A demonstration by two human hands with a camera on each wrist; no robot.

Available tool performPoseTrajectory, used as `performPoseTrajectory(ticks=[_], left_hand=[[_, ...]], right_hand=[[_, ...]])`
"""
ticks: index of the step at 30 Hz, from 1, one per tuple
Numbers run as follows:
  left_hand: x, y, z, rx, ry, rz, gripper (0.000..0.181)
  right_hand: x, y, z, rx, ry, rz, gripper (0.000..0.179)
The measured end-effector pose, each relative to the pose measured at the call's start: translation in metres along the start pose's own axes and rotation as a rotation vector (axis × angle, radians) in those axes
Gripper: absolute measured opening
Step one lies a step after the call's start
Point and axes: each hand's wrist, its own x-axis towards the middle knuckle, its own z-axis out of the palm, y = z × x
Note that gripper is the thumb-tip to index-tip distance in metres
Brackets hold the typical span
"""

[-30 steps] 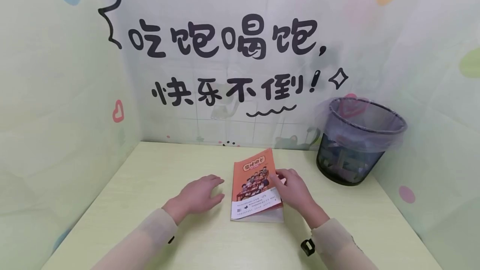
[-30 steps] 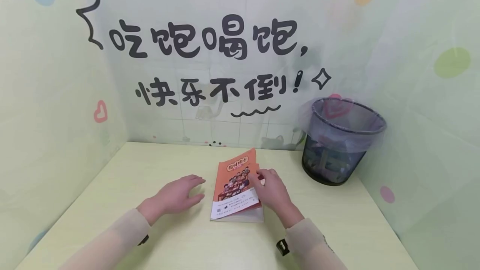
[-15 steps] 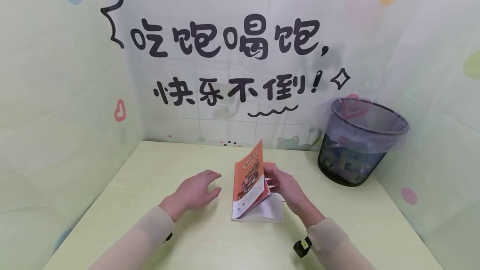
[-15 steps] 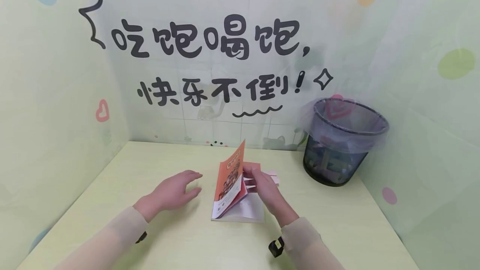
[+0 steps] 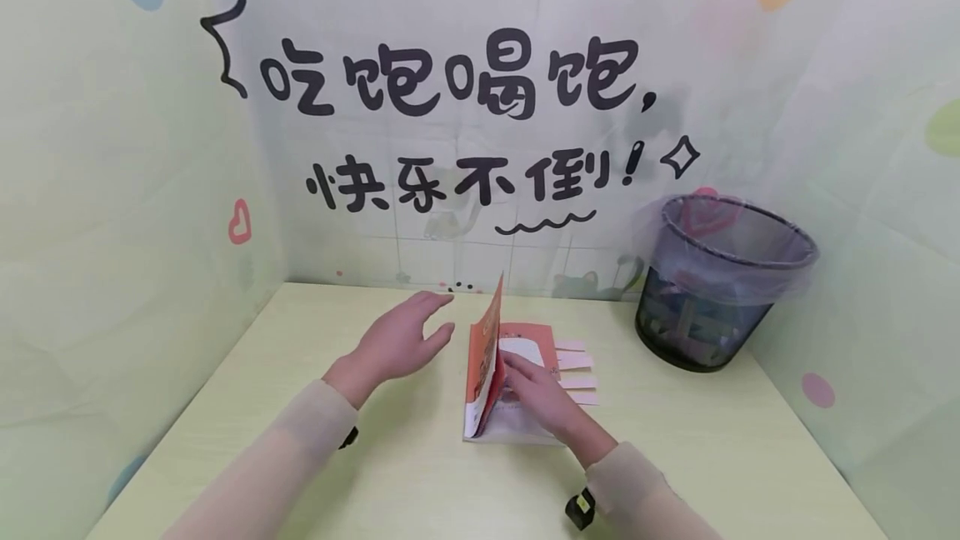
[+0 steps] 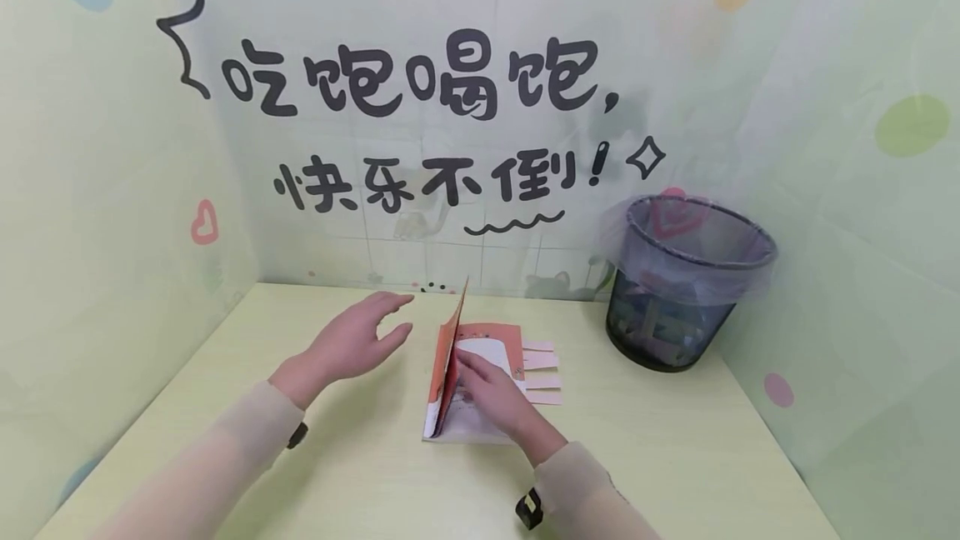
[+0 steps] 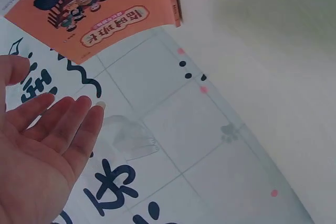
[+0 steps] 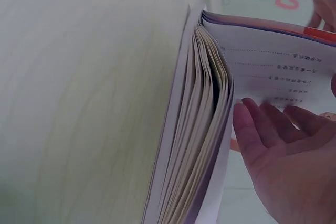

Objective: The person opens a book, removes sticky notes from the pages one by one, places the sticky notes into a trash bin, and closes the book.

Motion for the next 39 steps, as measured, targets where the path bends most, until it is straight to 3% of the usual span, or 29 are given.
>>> performPoseTrajectory(ticks=[6, 11, 16, 19, 23, 29, 34, 39], left_hand=[[0.023, 0.022, -0.020, 0.037, -0.034, 0.102, 0.051], [0.043, 0.039, -0.032, 0.153, -0.193, 0.161, 0.045], [0.053, 0.042, -0.019, 0.270, -0.354, 0.135, 0.040], [0.051, 0.037, -0.004, 0.255, -0.431, 0.086, 0.042], [0.040, 0.026, 0.019, 0.189, -0.497, 0.012, 0.063], [0.022, 0.007, 0.046, 0.109, -0.505, -0.072, 0.066], [0.011, -0.006, 0.060, 0.087, -0.481, -0.099, 0.065], [0.003, -0.015, 0.067, 0.098, -0.448, -0.059, 0.064]], right_hand=[[0.000, 0.000, 0.012, -0.163, -0.074, -0.041, 0.060], [-0.002, 0.000, 0.019, -0.215, -0.118, -0.062, 0.063], [-0.002, 0.002, 0.023, -0.298, -0.143, -0.147, 0.059], [-0.003, 0.003, 0.025, -0.367, -0.156, -0.156, 0.057], [-0.004, 0.002, 0.027, -0.414, -0.175, -0.143, 0.055], [-0.007, 0.001, 0.027, -0.450, -0.171, -0.174, 0.042], [-0.008, 0.002, 0.020, -0.479, -0.066, -0.184, 0.027], [-0.005, 0.005, 0.003, -0.581, 0.121, -0.061, 0.029]])
